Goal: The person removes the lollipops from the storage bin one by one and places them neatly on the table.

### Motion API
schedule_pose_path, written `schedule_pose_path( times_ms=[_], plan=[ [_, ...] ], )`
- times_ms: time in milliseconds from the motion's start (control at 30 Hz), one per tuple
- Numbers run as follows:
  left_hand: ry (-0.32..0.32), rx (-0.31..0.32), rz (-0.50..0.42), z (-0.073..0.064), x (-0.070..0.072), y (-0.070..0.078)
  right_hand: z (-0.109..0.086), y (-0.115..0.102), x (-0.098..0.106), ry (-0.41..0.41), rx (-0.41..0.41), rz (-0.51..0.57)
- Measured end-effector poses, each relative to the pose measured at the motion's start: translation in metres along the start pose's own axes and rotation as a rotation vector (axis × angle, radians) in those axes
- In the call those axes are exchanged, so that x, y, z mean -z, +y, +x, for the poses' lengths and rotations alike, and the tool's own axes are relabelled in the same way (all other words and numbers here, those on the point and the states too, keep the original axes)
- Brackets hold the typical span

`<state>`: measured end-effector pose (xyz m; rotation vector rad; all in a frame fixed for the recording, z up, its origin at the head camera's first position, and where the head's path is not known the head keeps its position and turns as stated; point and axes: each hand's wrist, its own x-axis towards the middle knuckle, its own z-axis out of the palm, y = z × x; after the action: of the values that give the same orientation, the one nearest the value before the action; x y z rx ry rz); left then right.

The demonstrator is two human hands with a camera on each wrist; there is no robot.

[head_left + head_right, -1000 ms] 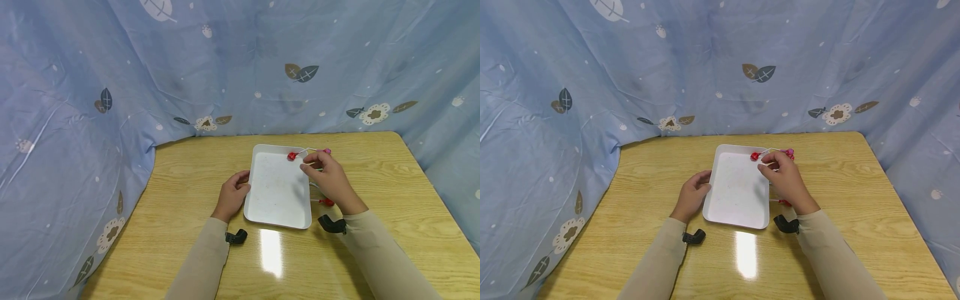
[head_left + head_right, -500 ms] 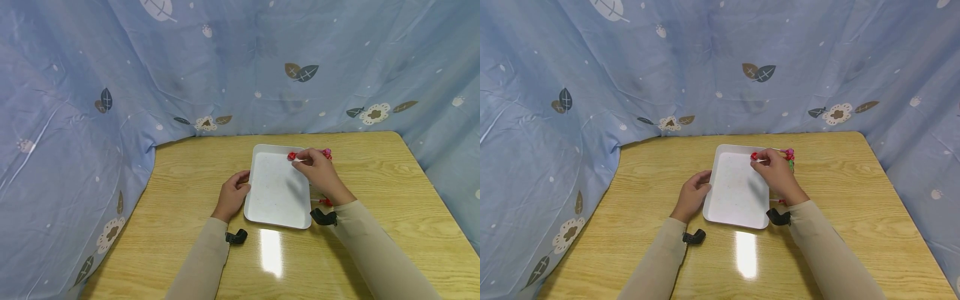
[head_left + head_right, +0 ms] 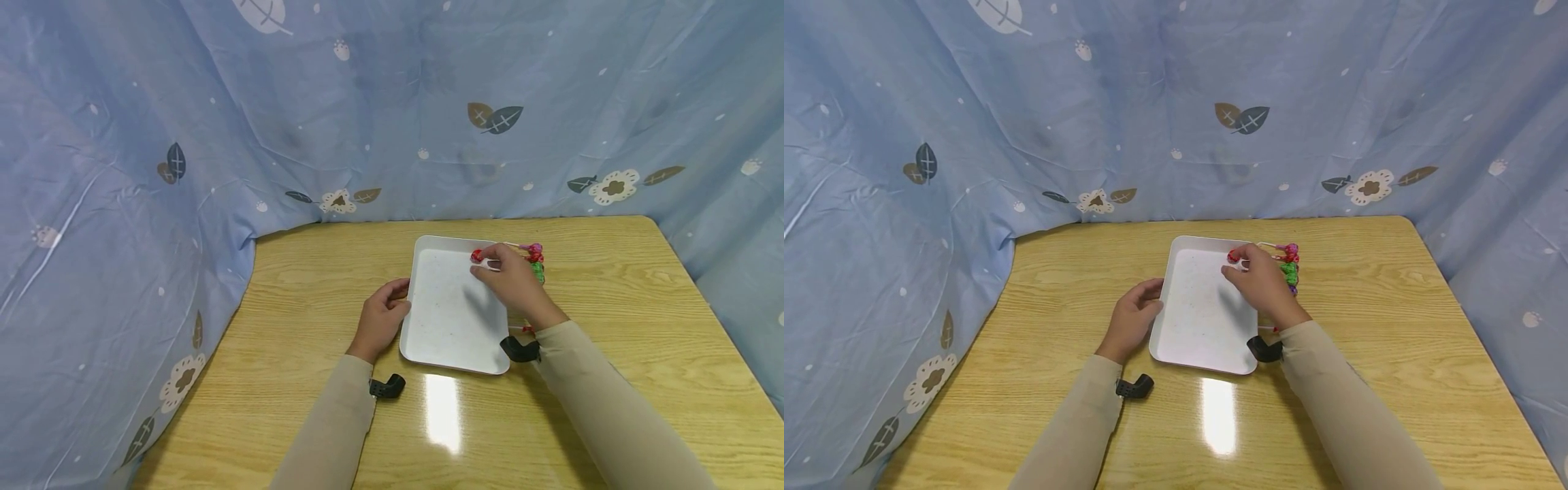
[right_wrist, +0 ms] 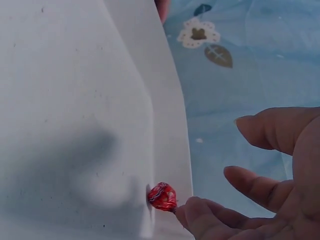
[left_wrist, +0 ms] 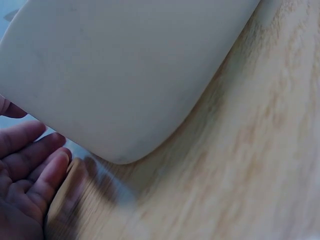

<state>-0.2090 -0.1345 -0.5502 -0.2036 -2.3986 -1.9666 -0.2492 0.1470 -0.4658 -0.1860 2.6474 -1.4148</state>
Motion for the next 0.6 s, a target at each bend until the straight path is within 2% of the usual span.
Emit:
schedule_pose_path(
  times_ms=[600],
  plan=[
    [0.002,-0.001,-0.031,0.000,0.000,-0.001,0.017,0.006,-0.005,-0.119,0.007,-0.119]
  ],
)
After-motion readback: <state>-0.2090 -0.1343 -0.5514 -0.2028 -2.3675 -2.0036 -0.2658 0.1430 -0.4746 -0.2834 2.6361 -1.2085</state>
